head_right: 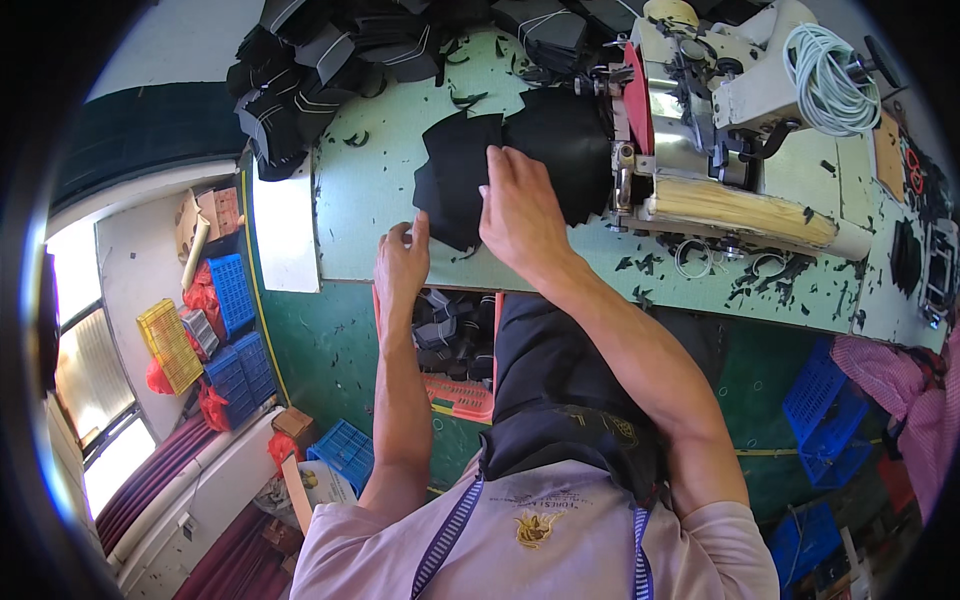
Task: Feeding stacked shoe upper components into a skiving machine to thin the edges.
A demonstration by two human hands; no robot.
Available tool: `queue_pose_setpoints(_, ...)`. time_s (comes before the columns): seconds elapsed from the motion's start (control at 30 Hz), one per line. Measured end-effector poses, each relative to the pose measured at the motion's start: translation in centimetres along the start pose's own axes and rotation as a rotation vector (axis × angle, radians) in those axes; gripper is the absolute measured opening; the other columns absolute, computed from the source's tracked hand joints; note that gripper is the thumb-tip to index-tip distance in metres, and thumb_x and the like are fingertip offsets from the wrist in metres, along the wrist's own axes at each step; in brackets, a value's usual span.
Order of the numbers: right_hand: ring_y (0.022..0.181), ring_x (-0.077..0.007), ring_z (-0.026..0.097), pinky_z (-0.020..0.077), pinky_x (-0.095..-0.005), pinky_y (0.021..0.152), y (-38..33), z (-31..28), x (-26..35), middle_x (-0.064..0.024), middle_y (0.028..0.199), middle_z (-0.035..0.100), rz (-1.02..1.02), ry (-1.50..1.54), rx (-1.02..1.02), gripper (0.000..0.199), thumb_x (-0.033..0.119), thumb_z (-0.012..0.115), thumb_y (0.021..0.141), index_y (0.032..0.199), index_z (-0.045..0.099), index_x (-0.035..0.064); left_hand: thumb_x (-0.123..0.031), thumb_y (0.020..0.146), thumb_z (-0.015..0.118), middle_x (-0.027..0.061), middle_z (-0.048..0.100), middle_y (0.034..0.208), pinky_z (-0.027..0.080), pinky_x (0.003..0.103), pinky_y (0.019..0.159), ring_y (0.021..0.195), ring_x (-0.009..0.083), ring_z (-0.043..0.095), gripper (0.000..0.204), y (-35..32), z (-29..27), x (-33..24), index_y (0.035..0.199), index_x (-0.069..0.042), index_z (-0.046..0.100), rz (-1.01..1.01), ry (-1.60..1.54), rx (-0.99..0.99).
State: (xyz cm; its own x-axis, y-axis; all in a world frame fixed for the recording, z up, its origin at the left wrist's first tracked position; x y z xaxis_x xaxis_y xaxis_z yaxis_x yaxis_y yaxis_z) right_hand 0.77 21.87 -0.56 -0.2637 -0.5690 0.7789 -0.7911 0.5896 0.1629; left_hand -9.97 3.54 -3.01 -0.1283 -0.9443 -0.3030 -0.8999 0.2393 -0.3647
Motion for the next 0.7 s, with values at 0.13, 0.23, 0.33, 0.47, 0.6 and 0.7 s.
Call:
queue_pose_setpoints(0.13, 0.113, -0.0409, 0.051, 0.0432, -0.0444, 0.099, 0.2, 4.2, 0.3, -0.0261, 0.126, 0.053, -0.022, -0.198, 0.122, 0.047, 0.010, 0.064, 0.087, 0.129, 0.051, -0.0064, -0.064, 0.089, 0.057, 0.0281, 0.058, 0.122, 0.047, 0.047, 0.094, 0.111, 0.0414, 0.060, 0.083, 1.3, 1.6, -1.5, 0.128, 0.009, 0.055, 0.032, -0.062, -0.056)
queue_pose_setpoints(0.23, 0.112, -0.0405, 0.050, 0.0426, -0.0444, 0.099, -0.1, 5.6, 0.5, -0.0233, 0.126, 0.052, 0.019, -0.164, 0.157, 0.049, 0.009, 0.066, 0.085, 0.129, 0.052, -0.0039, -0.055, 0.082, 0.072, 0.0304, 0.060, 0.116, 0.049, 0.044, 0.092, 0.106, 0.0410, 0.062, 0.084, 2.5, 1.5, -2.6, 0.125, 0.013, 0.051, 0.063, -0.096, -0.108)
queue_pose_setpoints(0.33, 0.105, -0.0379, 0.052, 0.0442, -0.0432, 0.094, 0.1, 5.2, 0.0, -0.0215, 0.118, 0.054, 0.049, 0.003, 0.070, 0.043, 0.003, 0.066, 0.081, 0.123, 0.055, 0.0008, -0.024, 0.072, 0.086, 0.0171, 0.066, 0.105, 0.053, 0.033, 0.079, 0.093, 0.0243, 0.066, 0.064, 2.7, 1.3, -2.4, 0.116, 0.010, 0.055, -0.049, -0.636, -0.021)
queue_pose_setpoints(0.47, 0.103, -0.0364, 0.053, 0.0443, -0.0430, 0.093, 0.1, 5.2, 0.1, -0.0201, 0.117, 0.055, 0.025, 0.062, 0.071, 0.044, 0.003, 0.066, 0.081, 0.123, 0.054, 0.0007, -0.007, 0.074, 0.080, 0.0155, 0.068, 0.103, 0.053, 0.033, 0.078, 0.086, 0.0217, 0.067, 0.050, 4.2, 2.5, -1.5, 0.115, 0.009, 0.058, -0.115, -1.050, 0.238)
queue_pose_setpoints(0.6, 0.113, -0.0397, 0.051, 0.0421, -0.0444, 0.100, 0.1, 5.8, -1.4, -0.0216, 0.122, 0.052, 0.145, 0.176, 0.116, 0.059, 0.000, 0.067, 0.078, 0.133, 0.046, 0.0010, -0.005, 0.072, 0.079, 0.0131, 0.071, 0.102, 0.053, 0.032, 0.080, 0.091, 0.0199, 0.068, 0.045, 2.8, 2.3, -3.8, 0.113, 0.007, 0.065, -0.020, -0.955, 0.173)
queue_pose_setpoints(0.7, 0.125, -0.0422, 0.044, 0.0380, -0.0446, 0.107, 0.5, 4.0, -0.6, -0.0234, 0.134, 0.044, 0.096, 0.321, 0.043, 0.080, -0.003, 0.071, 0.073, 0.144, 0.036, 0.0030, -0.011, 0.071, 0.081, 0.0123, 0.072, 0.102, 0.052, 0.033, 0.086, 0.090, 0.0193, 0.067, 0.050, 1.7, -1.4, -3.6, 0.116, 0.004, 0.066, 0.068, -0.764, 0.161)
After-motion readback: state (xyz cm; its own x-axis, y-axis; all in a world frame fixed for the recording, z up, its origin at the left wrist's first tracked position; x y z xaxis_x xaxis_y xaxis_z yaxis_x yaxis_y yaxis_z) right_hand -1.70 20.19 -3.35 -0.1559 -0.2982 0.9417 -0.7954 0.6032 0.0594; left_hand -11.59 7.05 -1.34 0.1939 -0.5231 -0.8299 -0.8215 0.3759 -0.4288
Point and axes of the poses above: each hand's wrist, its own y-axis towards the middle knuckle, its own z-axis out of the palm, x = y × z, the point moved 6 cm from there along y, towards the middle knuckle
